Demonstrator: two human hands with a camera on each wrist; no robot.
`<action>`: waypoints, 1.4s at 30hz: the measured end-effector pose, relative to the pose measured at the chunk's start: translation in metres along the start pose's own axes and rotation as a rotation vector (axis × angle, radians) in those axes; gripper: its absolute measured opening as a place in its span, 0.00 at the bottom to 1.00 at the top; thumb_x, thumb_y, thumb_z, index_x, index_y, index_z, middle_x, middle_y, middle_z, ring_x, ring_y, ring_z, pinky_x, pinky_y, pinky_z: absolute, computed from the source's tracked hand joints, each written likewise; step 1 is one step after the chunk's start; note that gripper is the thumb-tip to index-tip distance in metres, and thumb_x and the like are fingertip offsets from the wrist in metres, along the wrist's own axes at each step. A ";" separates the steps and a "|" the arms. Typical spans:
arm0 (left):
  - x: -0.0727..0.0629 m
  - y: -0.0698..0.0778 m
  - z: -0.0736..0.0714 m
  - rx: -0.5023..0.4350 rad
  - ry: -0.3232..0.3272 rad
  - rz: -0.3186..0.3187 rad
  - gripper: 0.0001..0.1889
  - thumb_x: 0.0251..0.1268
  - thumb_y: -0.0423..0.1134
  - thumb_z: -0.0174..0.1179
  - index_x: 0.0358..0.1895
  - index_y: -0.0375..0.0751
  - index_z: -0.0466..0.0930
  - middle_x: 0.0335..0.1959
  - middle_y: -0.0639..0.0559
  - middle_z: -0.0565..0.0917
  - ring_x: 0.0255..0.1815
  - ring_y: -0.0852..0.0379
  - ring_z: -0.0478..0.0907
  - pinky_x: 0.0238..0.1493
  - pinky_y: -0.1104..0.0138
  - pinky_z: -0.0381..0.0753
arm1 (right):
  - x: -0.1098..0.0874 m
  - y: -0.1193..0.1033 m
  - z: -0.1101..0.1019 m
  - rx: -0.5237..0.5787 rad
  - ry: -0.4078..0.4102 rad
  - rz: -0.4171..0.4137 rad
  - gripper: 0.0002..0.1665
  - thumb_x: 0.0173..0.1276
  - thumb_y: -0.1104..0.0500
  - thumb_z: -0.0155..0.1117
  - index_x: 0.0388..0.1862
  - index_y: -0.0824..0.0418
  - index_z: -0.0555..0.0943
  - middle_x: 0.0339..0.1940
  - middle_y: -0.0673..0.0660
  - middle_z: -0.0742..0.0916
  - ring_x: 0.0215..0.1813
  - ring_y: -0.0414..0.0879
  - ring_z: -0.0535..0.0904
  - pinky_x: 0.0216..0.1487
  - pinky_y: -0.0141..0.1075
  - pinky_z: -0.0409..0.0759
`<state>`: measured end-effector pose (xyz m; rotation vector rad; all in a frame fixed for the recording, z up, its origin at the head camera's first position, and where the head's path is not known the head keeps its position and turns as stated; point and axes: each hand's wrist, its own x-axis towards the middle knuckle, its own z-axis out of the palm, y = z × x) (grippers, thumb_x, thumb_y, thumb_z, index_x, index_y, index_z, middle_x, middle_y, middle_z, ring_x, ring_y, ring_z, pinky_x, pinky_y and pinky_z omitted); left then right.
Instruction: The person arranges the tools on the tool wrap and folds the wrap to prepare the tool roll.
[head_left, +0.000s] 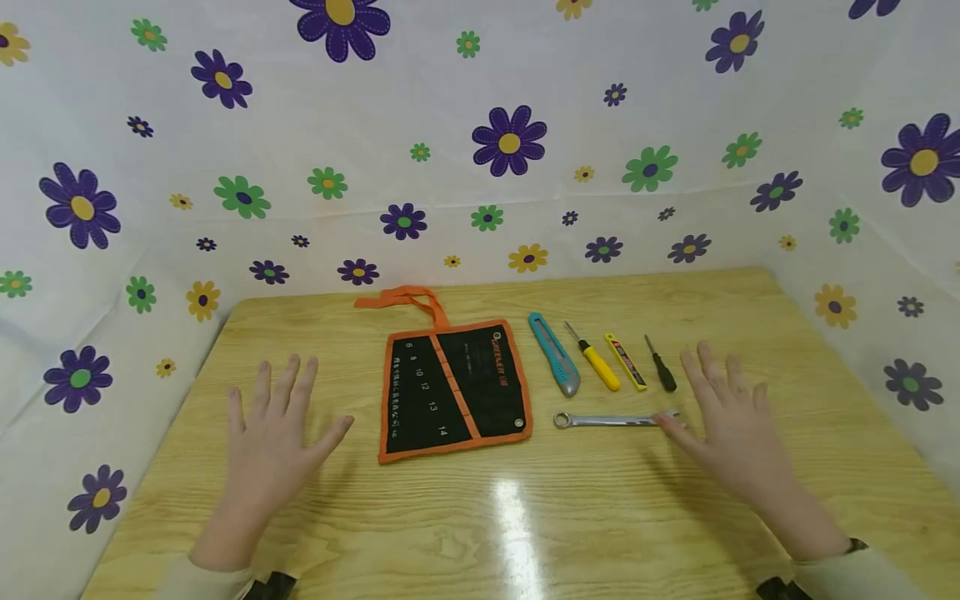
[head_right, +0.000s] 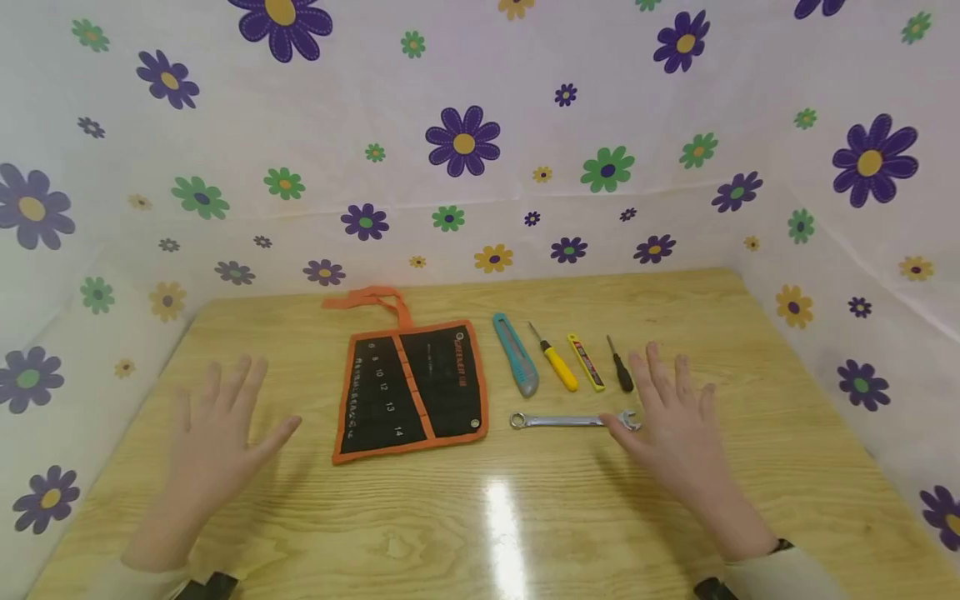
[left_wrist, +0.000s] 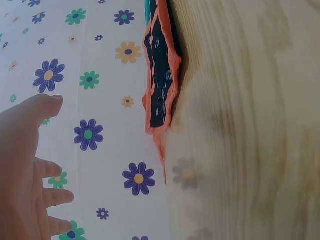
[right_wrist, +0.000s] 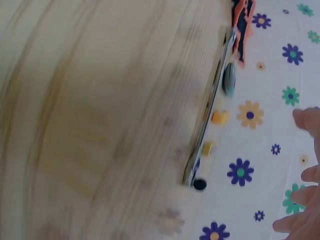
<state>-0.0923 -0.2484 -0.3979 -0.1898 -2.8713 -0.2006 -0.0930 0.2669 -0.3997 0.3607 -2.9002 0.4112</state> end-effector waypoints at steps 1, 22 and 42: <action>0.000 0.002 0.001 -0.031 -0.002 -0.001 0.48 0.62 0.68 0.51 0.78 0.50 0.40 0.76 0.42 0.49 0.76 0.40 0.33 0.67 0.40 0.26 | 0.001 -0.004 0.001 0.051 0.005 -0.007 0.52 0.69 0.40 0.57 0.79 0.57 0.42 0.78 0.62 0.48 0.75 0.67 0.36 0.63 0.71 0.39; 0.007 0.043 0.028 -0.270 -0.054 0.069 0.45 0.62 0.61 0.59 0.76 0.43 0.52 0.73 0.39 0.57 0.70 0.36 0.56 0.62 0.38 0.59 | 0.044 -0.060 0.040 0.451 0.031 -0.028 0.37 0.65 0.55 0.67 0.69 0.65 0.67 0.63 0.67 0.74 0.58 0.61 0.73 0.47 0.52 0.79; 0.014 0.065 0.054 -0.451 -0.174 0.078 0.43 0.63 0.57 0.60 0.75 0.43 0.53 0.76 0.44 0.52 0.75 0.41 0.47 0.66 0.39 0.53 | 0.092 -0.069 0.063 0.408 -0.070 0.066 0.38 0.63 0.57 0.68 0.68 0.70 0.66 0.63 0.69 0.72 0.63 0.65 0.65 0.60 0.59 0.64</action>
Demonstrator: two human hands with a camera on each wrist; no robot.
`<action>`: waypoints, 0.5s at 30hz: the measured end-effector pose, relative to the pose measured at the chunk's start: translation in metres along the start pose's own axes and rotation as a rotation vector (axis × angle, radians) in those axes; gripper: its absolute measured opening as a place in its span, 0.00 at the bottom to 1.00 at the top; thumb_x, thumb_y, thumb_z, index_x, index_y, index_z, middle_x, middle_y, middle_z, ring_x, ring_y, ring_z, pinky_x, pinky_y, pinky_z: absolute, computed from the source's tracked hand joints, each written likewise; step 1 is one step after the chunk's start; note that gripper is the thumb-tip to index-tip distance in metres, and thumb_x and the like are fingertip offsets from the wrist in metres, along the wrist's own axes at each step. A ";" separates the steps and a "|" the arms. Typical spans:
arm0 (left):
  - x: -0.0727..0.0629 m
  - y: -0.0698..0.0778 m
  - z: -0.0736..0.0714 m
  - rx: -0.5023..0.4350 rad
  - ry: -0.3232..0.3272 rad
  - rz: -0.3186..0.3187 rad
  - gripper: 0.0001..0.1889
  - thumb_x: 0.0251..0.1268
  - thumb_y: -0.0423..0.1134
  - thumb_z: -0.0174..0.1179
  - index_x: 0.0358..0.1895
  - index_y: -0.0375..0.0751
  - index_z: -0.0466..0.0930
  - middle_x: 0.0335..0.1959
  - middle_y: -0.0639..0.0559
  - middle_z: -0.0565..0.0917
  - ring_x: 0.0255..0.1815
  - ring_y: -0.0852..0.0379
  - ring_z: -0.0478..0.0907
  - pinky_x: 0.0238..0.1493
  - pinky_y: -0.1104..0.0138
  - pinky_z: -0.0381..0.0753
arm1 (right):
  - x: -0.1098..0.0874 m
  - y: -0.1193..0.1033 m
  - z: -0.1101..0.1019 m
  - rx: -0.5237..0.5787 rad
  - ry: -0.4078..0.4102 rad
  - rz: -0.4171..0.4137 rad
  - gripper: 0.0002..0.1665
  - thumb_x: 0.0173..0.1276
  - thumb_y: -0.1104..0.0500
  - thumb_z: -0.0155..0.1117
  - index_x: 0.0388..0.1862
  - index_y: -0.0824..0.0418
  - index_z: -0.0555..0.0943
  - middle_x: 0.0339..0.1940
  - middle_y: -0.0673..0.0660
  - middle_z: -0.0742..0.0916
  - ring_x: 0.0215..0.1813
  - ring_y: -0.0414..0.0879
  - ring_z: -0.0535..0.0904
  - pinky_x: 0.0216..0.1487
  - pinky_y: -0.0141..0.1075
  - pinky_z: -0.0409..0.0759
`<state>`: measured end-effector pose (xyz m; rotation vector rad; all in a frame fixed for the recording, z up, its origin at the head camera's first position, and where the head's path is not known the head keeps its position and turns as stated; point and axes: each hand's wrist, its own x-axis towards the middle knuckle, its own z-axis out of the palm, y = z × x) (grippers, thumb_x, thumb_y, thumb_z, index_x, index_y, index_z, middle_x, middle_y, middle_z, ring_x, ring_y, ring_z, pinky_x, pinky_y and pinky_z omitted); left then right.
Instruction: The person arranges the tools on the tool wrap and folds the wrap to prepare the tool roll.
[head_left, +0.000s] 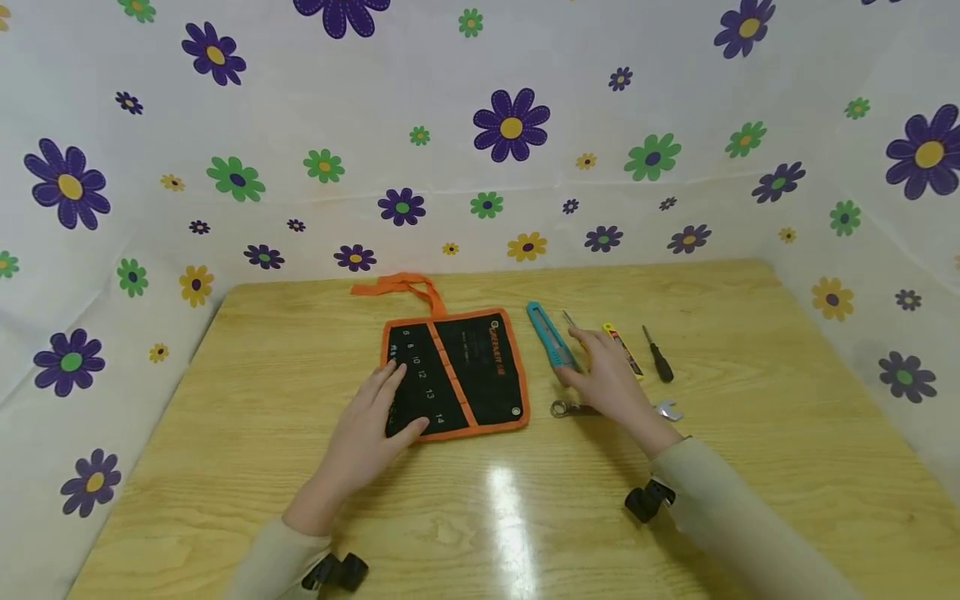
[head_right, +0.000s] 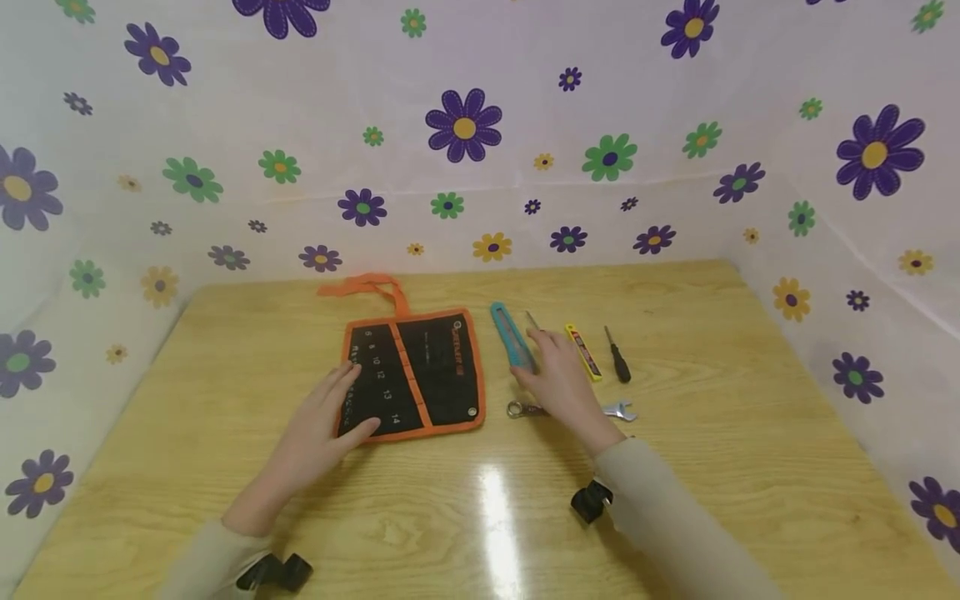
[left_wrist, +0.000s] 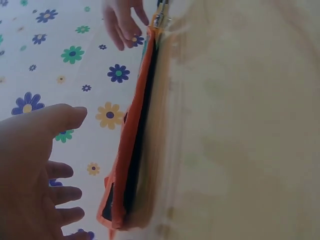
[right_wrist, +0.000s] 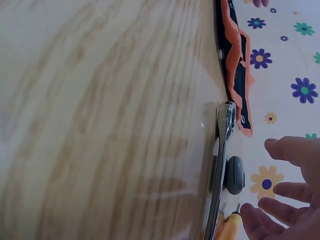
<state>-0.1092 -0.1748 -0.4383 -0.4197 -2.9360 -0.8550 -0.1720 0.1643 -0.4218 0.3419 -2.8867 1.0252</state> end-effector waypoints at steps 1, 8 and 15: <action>0.000 0.000 0.001 -0.011 0.004 -0.001 0.43 0.63 0.57 0.60 0.75 0.43 0.53 0.75 0.44 0.52 0.74 0.41 0.47 0.66 0.39 0.53 | 0.001 0.000 0.001 -0.007 -0.005 0.008 0.38 0.63 0.57 0.68 0.68 0.70 0.67 0.62 0.69 0.73 0.63 0.65 0.65 0.60 0.59 0.65; 0.002 -0.008 0.011 -0.081 0.027 -0.009 0.42 0.62 0.56 0.61 0.75 0.44 0.55 0.75 0.44 0.53 0.75 0.40 0.46 0.66 0.38 0.50 | 0.010 0.000 0.006 -0.086 -0.031 0.030 0.38 0.62 0.55 0.70 0.66 0.71 0.69 0.59 0.70 0.76 0.57 0.62 0.71 0.56 0.55 0.71; 0.002 -0.019 0.022 -0.173 0.031 -0.043 0.43 0.62 0.58 0.61 0.75 0.46 0.54 0.76 0.49 0.52 0.76 0.44 0.41 0.67 0.39 0.46 | 0.015 0.001 0.012 -0.125 -0.068 0.058 0.39 0.62 0.52 0.70 0.65 0.72 0.70 0.54 0.67 0.79 0.51 0.58 0.73 0.48 0.49 0.75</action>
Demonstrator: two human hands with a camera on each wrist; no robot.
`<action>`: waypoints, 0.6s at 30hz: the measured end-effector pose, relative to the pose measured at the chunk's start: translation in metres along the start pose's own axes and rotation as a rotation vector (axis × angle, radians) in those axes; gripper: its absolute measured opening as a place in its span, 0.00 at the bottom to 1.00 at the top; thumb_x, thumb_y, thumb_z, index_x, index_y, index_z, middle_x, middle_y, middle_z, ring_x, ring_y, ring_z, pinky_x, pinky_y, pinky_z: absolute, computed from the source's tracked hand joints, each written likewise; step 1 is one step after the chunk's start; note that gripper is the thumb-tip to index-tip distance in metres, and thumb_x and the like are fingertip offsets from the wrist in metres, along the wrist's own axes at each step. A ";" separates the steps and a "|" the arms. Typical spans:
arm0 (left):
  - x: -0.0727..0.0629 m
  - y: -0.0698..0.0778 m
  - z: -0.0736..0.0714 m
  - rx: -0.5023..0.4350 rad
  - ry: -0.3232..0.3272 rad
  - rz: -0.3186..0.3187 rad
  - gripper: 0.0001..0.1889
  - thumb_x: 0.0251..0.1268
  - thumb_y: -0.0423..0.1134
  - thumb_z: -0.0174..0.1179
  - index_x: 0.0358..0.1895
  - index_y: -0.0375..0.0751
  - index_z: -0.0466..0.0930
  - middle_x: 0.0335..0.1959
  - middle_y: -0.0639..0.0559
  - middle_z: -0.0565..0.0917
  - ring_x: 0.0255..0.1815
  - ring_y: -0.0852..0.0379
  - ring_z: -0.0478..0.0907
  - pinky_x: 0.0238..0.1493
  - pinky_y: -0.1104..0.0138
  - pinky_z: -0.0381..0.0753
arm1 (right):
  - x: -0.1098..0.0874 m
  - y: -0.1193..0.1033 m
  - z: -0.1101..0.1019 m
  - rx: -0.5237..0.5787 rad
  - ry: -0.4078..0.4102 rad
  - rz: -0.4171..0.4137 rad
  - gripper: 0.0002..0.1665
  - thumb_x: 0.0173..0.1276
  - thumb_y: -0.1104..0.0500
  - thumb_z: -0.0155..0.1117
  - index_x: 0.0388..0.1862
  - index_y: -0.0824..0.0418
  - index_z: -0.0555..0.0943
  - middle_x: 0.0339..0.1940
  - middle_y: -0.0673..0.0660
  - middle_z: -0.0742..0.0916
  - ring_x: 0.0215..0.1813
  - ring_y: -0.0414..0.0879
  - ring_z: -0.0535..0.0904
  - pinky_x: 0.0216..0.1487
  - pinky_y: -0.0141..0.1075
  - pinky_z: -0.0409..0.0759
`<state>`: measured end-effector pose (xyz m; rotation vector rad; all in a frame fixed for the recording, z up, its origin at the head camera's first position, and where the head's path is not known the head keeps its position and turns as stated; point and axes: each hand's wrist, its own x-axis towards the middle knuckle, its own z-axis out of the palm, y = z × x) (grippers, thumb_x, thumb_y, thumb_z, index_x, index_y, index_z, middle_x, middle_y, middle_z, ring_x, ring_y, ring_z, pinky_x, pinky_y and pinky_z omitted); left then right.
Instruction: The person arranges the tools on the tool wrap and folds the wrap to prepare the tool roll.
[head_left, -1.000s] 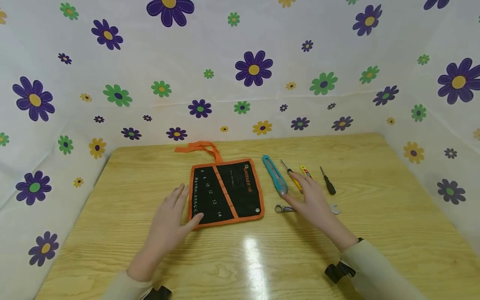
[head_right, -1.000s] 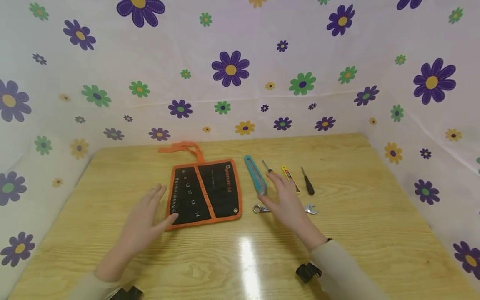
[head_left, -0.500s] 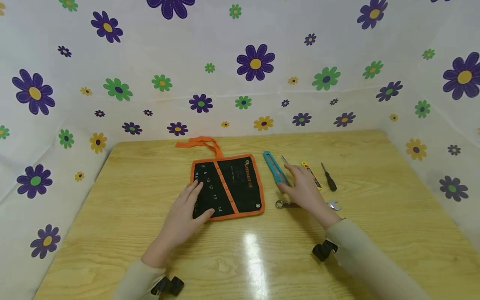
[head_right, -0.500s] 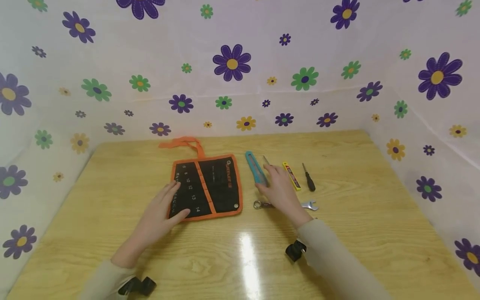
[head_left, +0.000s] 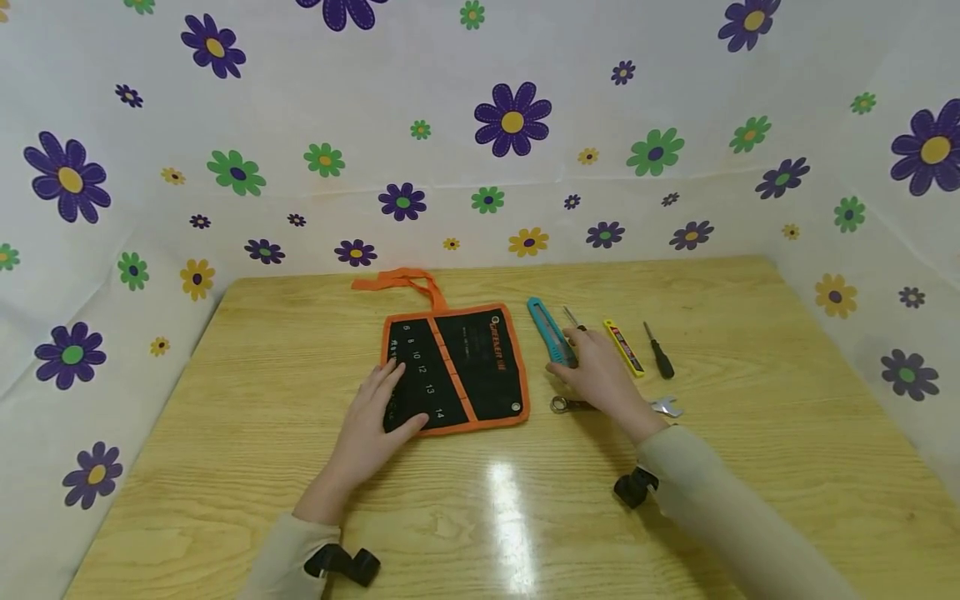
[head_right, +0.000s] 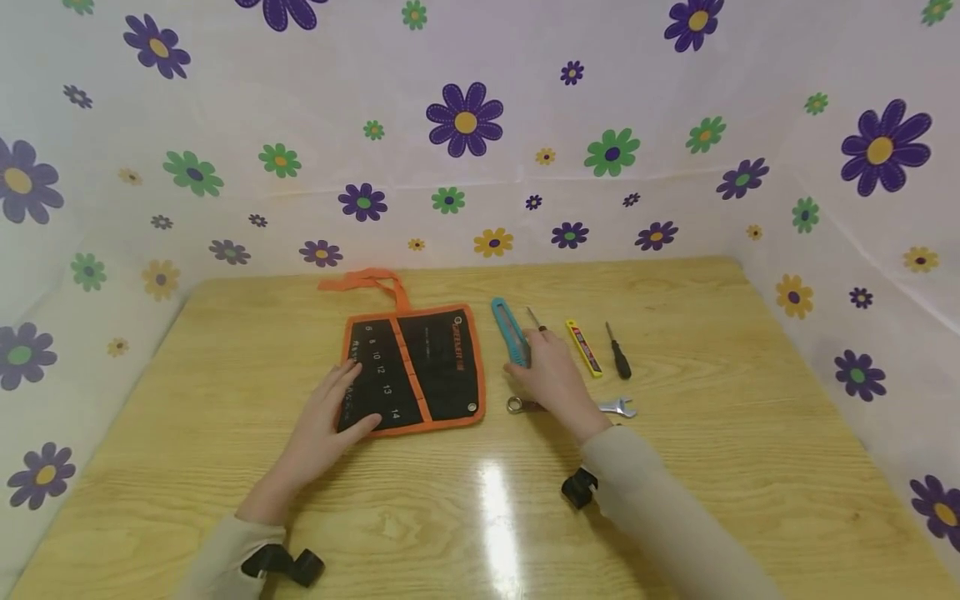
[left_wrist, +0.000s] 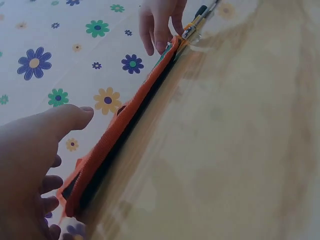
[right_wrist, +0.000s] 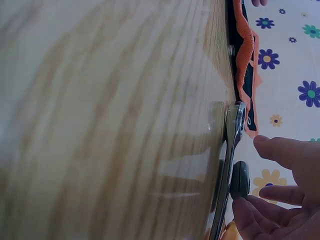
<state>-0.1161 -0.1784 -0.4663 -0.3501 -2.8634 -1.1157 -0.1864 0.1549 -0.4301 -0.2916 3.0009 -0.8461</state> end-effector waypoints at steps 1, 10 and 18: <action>0.000 -0.002 0.001 -0.009 -0.002 0.000 0.43 0.62 0.59 0.61 0.76 0.46 0.54 0.76 0.49 0.52 0.76 0.44 0.41 0.68 0.39 0.45 | 0.001 0.000 0.000 0.002 -0.003 0.001 0.39 0.62 0.52 0.70 0.64 0.72 0.70 0.53 0.67 0.79 0.49 0.57 0.74 0.47 0.49 0.75; -0.003 -0.014 0.008 0.118 -0.047 0.051 0.45 0.62 0.63 0.57 0.76 0.46 0.52 0.77 0.46 0.49 0.76 0.45 0.39 0.71 0.46 0.42 | 0.006 -0.005 0.004 -0.021 -0.014 0.028 0.38 0.60 0.51 0.71 0.62 0.72 0.71 0.50 0.68 0.78 0.45 0.56 0.73 0.43 0.47 0.75; -0.003 -0.013 0.009 0.174 -0.066 0.073 0.45 0.62 0.64 0.56 0.76 0.45 0.52 0.77 0.46 0.48 0.77 0.47 0.38 0.72 0.50 0.39 | 0.011 -0.006 0.006 -0.021 -0.039 0.058 0.36 0.61 0.55 0.70 0.61 0.75 0.70 0.52 0.72 0.76 0.47 0.59 0.73 0.44 0.48 0.76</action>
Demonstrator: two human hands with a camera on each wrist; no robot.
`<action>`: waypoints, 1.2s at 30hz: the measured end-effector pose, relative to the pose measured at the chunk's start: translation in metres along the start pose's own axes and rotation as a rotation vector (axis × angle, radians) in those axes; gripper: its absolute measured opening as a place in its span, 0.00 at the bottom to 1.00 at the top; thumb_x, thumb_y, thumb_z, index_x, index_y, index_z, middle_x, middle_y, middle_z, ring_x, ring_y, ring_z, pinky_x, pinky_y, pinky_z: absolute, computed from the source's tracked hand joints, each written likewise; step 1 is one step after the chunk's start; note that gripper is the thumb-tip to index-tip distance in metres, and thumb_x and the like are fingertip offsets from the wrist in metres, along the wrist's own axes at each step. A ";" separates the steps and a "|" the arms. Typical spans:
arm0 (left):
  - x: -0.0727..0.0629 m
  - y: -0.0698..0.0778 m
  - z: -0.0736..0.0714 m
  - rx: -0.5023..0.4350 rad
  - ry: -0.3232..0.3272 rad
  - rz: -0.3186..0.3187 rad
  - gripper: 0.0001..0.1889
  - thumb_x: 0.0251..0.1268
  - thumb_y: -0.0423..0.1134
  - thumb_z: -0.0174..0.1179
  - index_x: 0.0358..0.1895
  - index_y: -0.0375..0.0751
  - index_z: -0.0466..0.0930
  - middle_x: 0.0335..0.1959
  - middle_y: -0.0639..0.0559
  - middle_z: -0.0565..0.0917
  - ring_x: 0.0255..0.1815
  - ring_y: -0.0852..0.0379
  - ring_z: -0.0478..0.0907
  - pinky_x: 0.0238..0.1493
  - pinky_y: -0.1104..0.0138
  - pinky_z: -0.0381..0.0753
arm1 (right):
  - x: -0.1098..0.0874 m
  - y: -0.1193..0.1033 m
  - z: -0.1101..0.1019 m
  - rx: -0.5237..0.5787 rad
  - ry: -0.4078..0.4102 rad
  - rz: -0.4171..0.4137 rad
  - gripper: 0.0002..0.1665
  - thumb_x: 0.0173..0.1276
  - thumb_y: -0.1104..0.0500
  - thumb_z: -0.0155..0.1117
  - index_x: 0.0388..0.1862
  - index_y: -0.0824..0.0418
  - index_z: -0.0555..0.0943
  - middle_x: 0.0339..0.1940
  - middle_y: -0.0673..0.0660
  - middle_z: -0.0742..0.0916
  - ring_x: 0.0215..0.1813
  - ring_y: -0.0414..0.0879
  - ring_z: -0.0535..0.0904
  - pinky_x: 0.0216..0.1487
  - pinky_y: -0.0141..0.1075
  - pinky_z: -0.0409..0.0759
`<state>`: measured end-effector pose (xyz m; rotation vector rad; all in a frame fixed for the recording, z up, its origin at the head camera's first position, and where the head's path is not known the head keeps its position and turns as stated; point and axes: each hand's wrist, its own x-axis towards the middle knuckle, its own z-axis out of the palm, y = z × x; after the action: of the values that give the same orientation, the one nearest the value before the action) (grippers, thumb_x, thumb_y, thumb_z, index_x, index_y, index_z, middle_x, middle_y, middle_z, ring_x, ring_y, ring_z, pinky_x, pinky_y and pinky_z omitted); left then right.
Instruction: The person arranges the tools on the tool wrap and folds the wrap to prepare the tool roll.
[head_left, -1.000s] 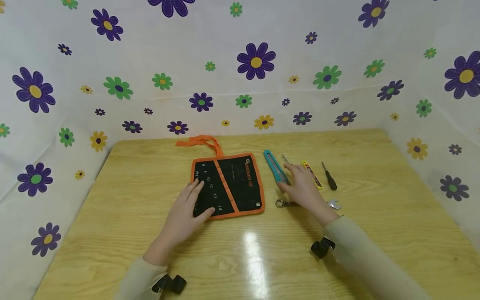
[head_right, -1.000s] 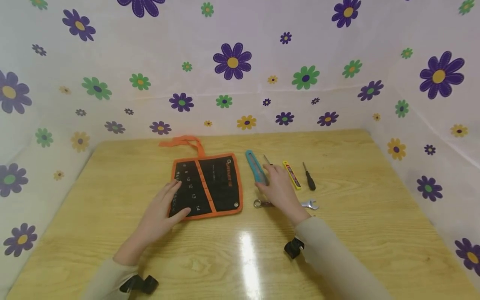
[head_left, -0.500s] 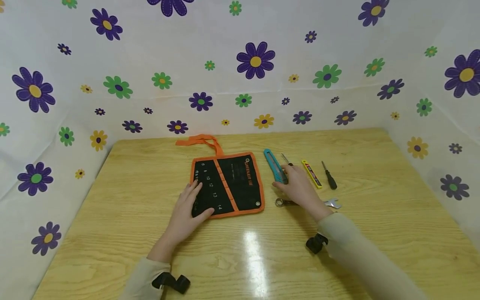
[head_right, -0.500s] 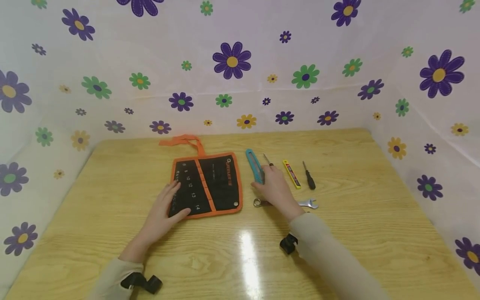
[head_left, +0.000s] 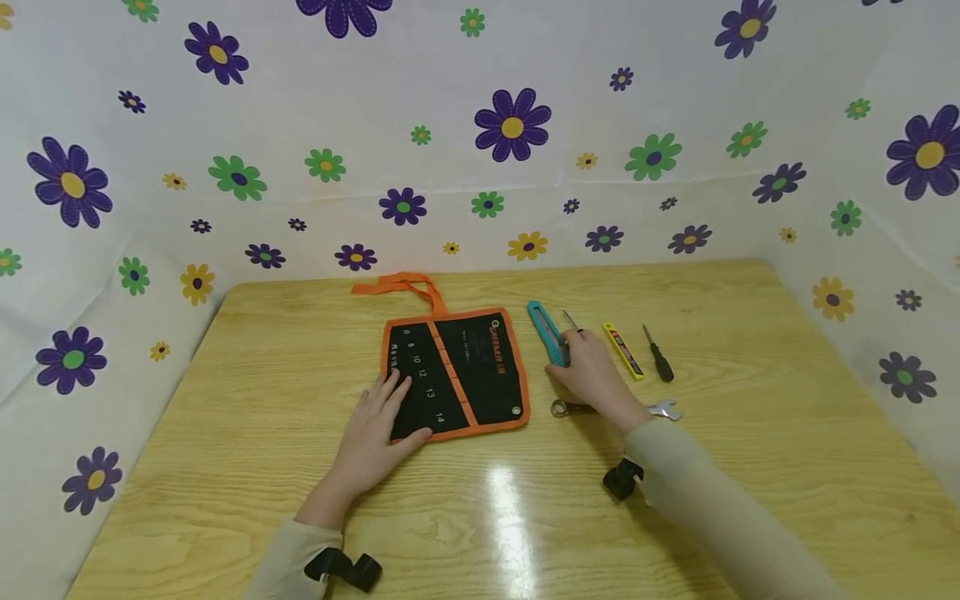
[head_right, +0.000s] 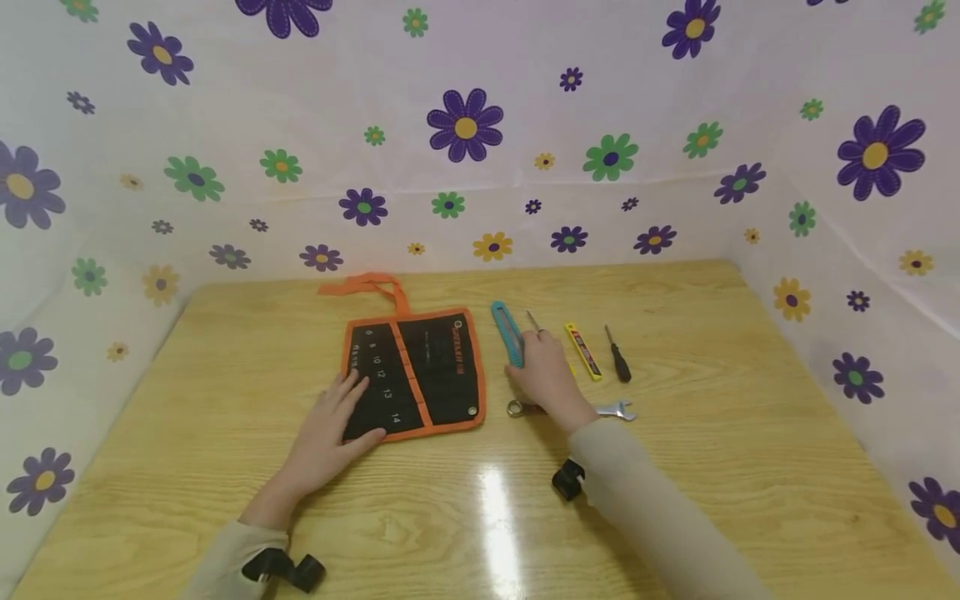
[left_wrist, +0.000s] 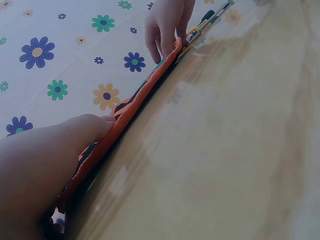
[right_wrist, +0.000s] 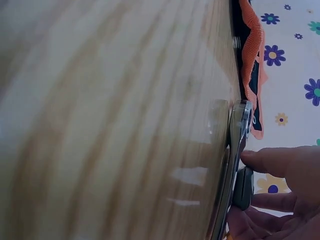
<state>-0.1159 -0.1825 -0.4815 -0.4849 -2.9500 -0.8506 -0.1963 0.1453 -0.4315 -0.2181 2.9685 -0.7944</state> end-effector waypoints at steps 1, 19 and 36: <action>0.000 0.000 0.000 -0.001 -0.001 0.001 0.45 0.62 0.64 0.56 0.76 0.45 0.52 0.77 0.46 0.49 0.77 0.47 0.39 0.72 0.50 0.39 | 0.000 0.000 0.000 -0.001 0.003 0.001 0.35 0.62 0.57 0.69 0.61 0.75 0.70 0.52 0.72 0.76 0.47 0.60 0.73 0.43 0.48 0.76; 0.002 0.000 -0.001 0.009 -0.018 0.005 0.44 0.63 0.64 0.55 0.76 0.45 0.52 0.77 0.46 0.49 0.77 0.47 0.39 0.73 0.51 0.38 | -0.019 -0.008 -0.015 0.130 0.252 -0.112 0.21 0.61 0.66 0.64 0.52 0.72 0.78 0.50 0.69 0.78 0.49 0.63 0.69 0.43 0.49 0.73; 0.001 -0.001 0.000 0.011 -0.009 0.013 0.44 0.62 0.63 0.56 0.76 0.43 0.53 0.76 0.44 0.51 0.76 0.45 0.40 0.72 0.50 0.39 | -0.038 -0.015 -0.031 0.177 0.506 -0.516 0.20 0.55 0.70 0.72 0.49 0.68 0.82 0.55 0.60 0.82 0.55 0.55 0.76 0.53 0.47 0.76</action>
<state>-0.1172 -0.1828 -0.4817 -0.5084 -2.9547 -0.8327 -0.1597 0.1534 -0.3962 -0.9278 3.3083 -1.3344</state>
